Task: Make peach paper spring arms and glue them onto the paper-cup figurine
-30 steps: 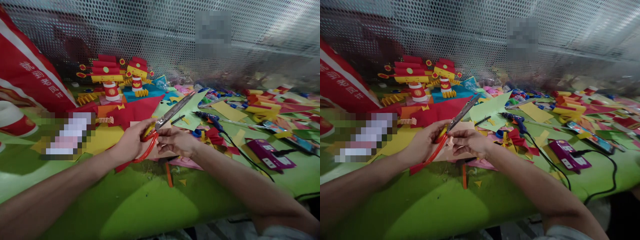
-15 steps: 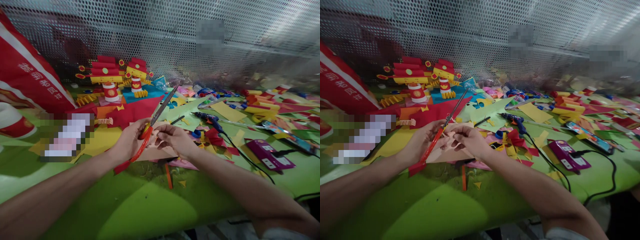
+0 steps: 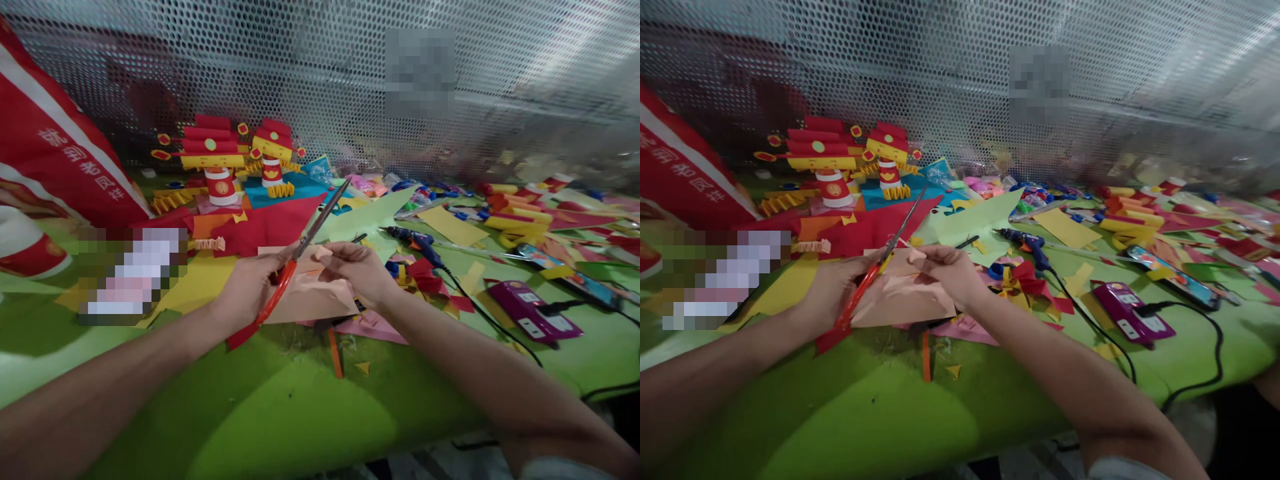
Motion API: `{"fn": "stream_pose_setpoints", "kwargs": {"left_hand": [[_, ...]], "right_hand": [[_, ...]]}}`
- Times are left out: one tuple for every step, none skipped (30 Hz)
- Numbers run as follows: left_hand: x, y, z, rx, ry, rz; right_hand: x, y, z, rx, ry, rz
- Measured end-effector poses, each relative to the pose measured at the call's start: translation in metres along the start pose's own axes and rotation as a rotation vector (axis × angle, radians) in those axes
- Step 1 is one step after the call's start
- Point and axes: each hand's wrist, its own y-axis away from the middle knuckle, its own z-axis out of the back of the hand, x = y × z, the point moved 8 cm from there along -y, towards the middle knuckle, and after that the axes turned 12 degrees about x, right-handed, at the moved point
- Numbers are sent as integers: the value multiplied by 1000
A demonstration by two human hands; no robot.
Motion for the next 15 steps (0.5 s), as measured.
{"fn": "stream_pose_setpoints", "kwargs": {"left_hand": [[3,1,4,-4,-76,-7],[5,2,7,11,-127,-11],[5,2,9,25,-227,-18],[4,3,8,56,-360,-24],[2,3,7,87,-479,-30],[0,3,5,115,-588,-33],[-2,3,2,139,-665,-34],[-3,3,1,157,-701,-31],[-4,4,-1,166,-720,-27],[-4,4,-3,183,-731,-21],[-3,4,-4,201,-737,-14],[-3,4,-7,221,-738,-11],[-2,4,-9,239,-736,-13],[-2,4,-10,253,-731,-19],[-2,4,-12,261,-725,-29]], "right_hand": [[2,-1,5,-35,-32,10],[4,-1,9,-58,-62,18],[6,-2,12,-71,-93,28],[7,-2,14,-76,-120,39],[8,-3,15,-79,-142,51],[9,-3,16,-80,-157,63],[10,-3,17,-80,-167,74],[10,-3,17,-80,-174,85],[10,-3,17,-77,-177,96],[11,-3,17,-71,-179,106],[11,-3,17,-62,-180,115],[11,-3,16,-52,-180,122],[11,-4,16,-45,-178,127],[11,-4,15,-38,-176,127],[11,-4,15,-33,-174,123]]}}
